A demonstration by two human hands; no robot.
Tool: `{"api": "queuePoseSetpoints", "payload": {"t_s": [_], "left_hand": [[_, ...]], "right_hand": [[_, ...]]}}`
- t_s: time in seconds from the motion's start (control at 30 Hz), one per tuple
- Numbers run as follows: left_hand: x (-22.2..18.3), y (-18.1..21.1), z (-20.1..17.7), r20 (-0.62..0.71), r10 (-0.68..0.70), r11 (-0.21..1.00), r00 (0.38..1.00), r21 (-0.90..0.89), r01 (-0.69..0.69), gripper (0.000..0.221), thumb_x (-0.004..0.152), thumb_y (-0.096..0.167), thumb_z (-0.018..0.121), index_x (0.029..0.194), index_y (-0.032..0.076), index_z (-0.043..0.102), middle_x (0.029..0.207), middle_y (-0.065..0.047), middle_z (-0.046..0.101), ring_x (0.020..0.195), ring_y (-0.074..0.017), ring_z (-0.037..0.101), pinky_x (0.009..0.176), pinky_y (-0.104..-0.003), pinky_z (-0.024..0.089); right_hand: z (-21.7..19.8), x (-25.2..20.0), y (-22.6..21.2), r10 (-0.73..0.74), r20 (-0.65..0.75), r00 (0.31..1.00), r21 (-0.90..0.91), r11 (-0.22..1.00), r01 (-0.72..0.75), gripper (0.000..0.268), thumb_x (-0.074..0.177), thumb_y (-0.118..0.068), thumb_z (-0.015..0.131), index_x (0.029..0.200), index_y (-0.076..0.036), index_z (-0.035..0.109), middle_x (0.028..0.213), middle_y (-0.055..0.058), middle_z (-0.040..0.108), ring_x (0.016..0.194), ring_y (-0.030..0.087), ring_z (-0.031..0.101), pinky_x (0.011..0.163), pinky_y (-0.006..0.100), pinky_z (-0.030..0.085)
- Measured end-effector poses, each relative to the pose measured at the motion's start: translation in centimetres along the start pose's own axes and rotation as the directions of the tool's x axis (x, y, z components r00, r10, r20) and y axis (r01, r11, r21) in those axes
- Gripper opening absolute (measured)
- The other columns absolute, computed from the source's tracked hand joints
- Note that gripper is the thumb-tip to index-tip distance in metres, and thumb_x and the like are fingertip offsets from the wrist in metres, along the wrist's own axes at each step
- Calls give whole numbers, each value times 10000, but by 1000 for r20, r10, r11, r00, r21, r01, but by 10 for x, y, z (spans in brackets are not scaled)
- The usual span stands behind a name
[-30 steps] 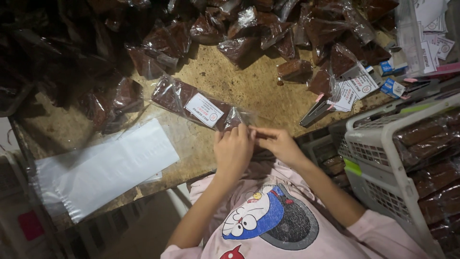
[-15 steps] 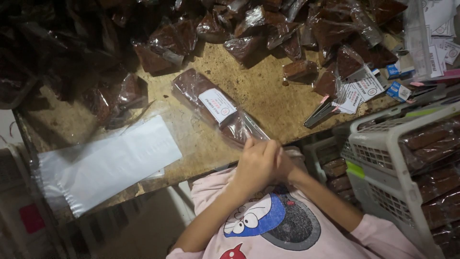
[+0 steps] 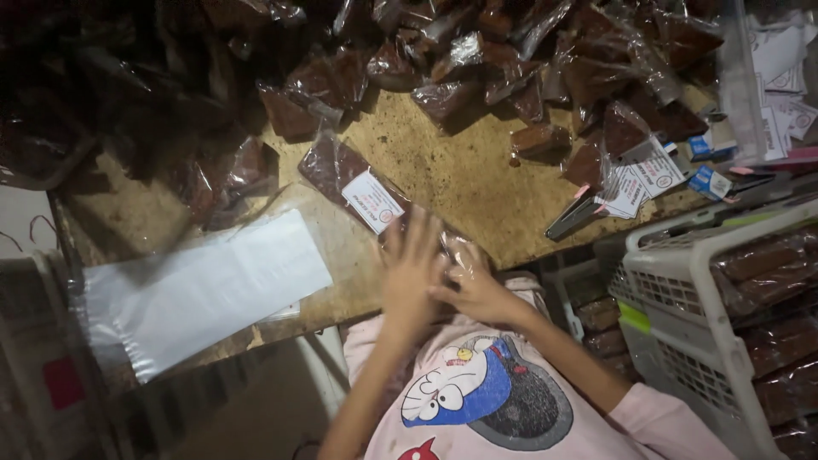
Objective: Packaging small, individually wrapped triangular food items into larger plastic bags, including inserting a label and stapling the bag closed.
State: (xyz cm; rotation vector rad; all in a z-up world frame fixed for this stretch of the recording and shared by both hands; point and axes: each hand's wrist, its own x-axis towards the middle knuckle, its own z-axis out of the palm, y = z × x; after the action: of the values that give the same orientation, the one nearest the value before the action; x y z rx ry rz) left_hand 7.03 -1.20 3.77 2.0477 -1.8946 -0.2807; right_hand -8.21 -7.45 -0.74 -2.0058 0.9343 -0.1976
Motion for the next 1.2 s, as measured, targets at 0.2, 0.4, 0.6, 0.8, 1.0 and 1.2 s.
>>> {"api": "queuePoseSetpoints", "payload": {"t_s": [0.2, 0.4, 0.6, 0.8, 1.0, 1.2], "left_hand": [[-8, -6, -5, -82, 17, 965, 997, -259, -38, 307, 929, 289, 624, 1231, 303, 681, 1280, 83, 686, 1389, -229, 451, 1043, -511, 205], [69, -117, -45, -617, -129, 989, 776, -135, 57, 254, 974, 254, 702, 1127, 57, 658, 994, -145, 672, 936, -336, 649, 882, -442, 471], [68, -93, -63, -577, -161, 921, 801, -380, -88, 191, 1007, 207, 621, 1160, 119, 692, 1052, -33, 692, 998, -218, 640, 940, -353, 479], [35, -83, -96, -580, -435, 752, 689, -655, -77, 112, 1038, 109, 536, 1070, 61, 632, 987, -72, 672, 933, -183, 644, 857, -301, 498], [18, -88, -105, -576, -422, 716, 701, -685, -132, 198, 1022, 189, 553, 1165, 54, 577, 1052, -95, 675, 988, -202, 636, 901, -326, 489], [46, -19, -138, -303, 120, 600, 946, -737, -312, 822, 807, 442, 748, 1425, 66, 358, 1434, -138, 511, 1343, -261, 521, 1195, -403, 433]], "right_hand": [[-1, -12, -27, 49, -101, 994, 238, 971, -23, 718, 966, -515, 515, 1467, -17, 387, 1394, 216, 461, 1305, 392, 418, 1103, 451, 315], [-46, 4, -98, 498, -445, 744, 640, 758, -124, 411, 1049, -404, 513, 1084, -75, 756, 1053, 10, 727, 1020, 106, 603, 1004, 315, 460], [-23, 76, 54, 617, -387, 685, 752, 642, -153, 339, 982, -448, 656, 1083, -148, 775, 622, -71, 473, 567, 23, 476, 497, 160, 414], [-178, 60, -169, -822, -248, 513, -576, 551, 604, 360, 1066, -288, 587, 1106, 3, 796, 543, 24, 557, 429, 135, 587, 318, 287, 425], [-223, 69, -209, -867, 176, 466, -699, 223, 679, 212, 1082, -296, 612, 1122, -148, 758, 506, -106, 429, 345, 39, 383, 273, 203, 322], [-204, 42, -193, -797, 271, 540, -412, 411, 813, 201, 1042, -148, 562, 1021, -19, 715, 582, 36, 663, 315, 56, 581, 163, 169, 377]]}}
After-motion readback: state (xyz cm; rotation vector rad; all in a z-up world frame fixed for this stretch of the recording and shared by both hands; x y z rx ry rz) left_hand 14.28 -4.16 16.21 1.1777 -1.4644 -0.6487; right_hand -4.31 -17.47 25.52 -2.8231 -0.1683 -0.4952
